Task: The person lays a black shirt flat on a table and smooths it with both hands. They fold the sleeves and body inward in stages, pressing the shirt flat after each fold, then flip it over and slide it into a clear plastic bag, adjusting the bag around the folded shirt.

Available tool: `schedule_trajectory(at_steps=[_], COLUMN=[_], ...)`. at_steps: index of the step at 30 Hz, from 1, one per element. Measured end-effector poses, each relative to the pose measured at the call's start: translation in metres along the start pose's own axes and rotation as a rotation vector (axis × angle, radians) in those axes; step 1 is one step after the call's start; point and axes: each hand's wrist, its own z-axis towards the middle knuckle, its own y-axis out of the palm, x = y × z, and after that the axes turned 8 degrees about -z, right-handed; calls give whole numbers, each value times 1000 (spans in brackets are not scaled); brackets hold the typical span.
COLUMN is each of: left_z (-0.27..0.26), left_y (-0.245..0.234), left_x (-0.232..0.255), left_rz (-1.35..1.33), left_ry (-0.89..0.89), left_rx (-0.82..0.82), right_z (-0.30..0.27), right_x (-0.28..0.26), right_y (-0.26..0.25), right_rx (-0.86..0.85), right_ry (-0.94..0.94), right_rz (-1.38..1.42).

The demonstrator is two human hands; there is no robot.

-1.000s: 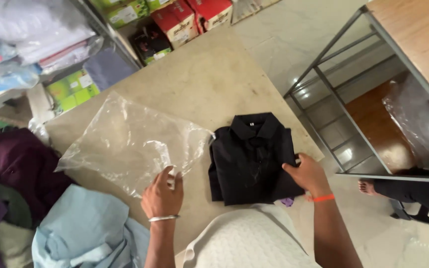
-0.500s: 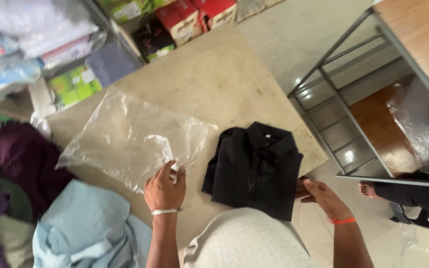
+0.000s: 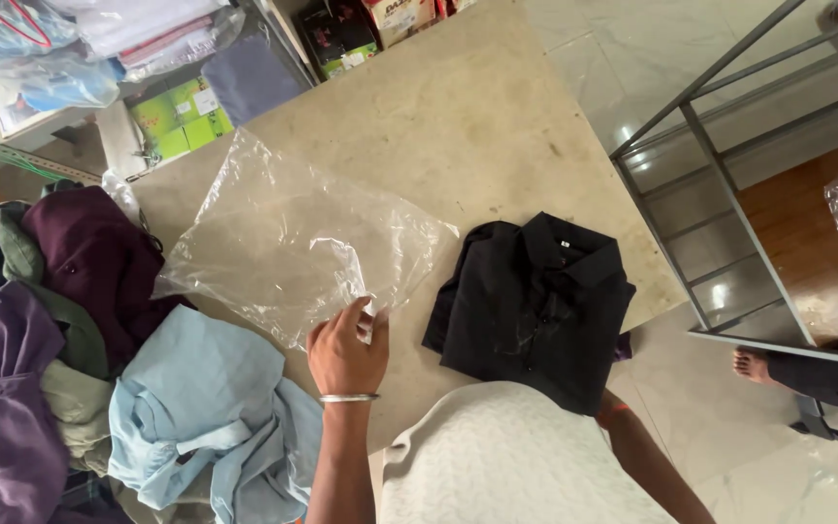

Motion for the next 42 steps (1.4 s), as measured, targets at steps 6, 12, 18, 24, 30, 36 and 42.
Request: schedule_trajectory(at_steps=[6,12,18,24,30,36,42], left_z=[-3,1,5,8,11,10,12], left_y=[-3,0,15,21,20,21,19], left_x=[8,19,28,32,33,25,27], left_rz=[-13,-32,-90,-170,-165,-168,-180], left_ry=[-21,-18,17,6,-14,-5,24], left_rx=[-37,-55,-76,-54,-12,-6,35], right_z=[-78,-215,-310,-261,-261,-232,-264], right_x=[-95,-254,-393,-454,-503,-502,-501], right_y=[16,37,149,226,256,249,279], right_rx=[21,859,920,420,128,-188,-361], right_ry=[-25,-297,-1040,-1324,-508,-559,-703], right_rz=[-430,-1348,-715,-1520,-1586,-1576,-1381])
